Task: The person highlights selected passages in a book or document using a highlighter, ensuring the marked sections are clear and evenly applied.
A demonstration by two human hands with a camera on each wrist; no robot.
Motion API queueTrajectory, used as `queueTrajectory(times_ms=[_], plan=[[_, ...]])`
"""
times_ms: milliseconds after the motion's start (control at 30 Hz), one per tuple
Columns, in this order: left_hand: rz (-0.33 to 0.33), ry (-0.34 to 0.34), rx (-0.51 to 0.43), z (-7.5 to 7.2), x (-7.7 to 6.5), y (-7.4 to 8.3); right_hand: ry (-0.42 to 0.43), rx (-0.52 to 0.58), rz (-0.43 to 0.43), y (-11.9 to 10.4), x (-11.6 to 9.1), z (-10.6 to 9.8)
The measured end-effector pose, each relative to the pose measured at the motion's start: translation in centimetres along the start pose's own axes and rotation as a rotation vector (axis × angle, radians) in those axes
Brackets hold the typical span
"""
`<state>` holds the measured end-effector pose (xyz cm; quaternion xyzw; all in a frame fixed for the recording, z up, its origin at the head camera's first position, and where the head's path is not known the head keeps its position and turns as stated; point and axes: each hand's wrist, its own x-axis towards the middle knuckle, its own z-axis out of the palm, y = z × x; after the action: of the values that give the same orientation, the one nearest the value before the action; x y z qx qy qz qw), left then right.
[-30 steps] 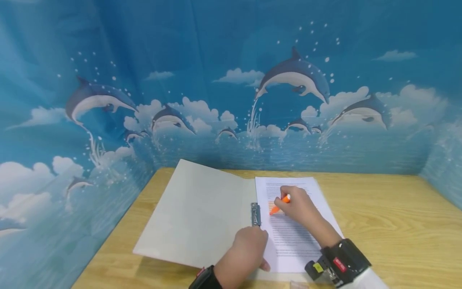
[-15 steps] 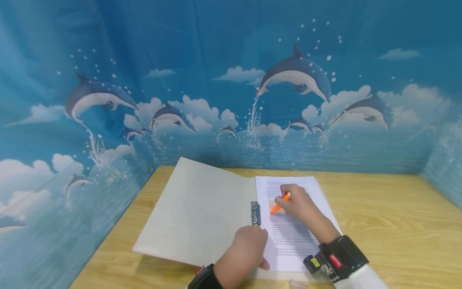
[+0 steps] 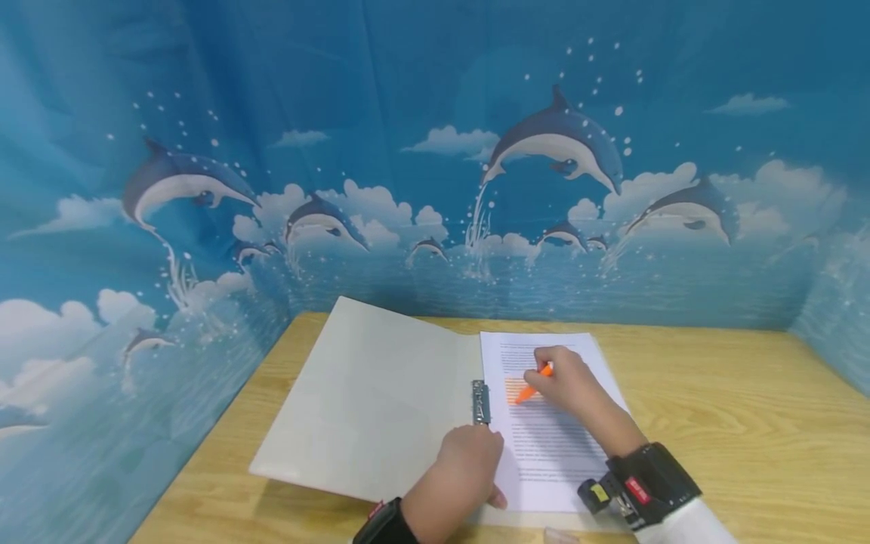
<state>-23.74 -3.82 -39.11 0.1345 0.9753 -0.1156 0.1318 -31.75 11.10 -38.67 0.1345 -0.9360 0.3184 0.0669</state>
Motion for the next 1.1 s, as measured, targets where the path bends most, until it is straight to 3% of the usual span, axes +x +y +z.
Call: queueTrajectory(times_ms=[567, 1100], plan=[[-0.023, -0.045, -0.021, 0.1, 0.2, 0.1, 0.015, -0.023, 0.016, 1.4, -0.6, -1.0], [-0.031, -0.023, -0.035, 0.2, 0.0, 0.2, 0.013, -0.037, 0.058, 2.5, -1.2, -2.4]])
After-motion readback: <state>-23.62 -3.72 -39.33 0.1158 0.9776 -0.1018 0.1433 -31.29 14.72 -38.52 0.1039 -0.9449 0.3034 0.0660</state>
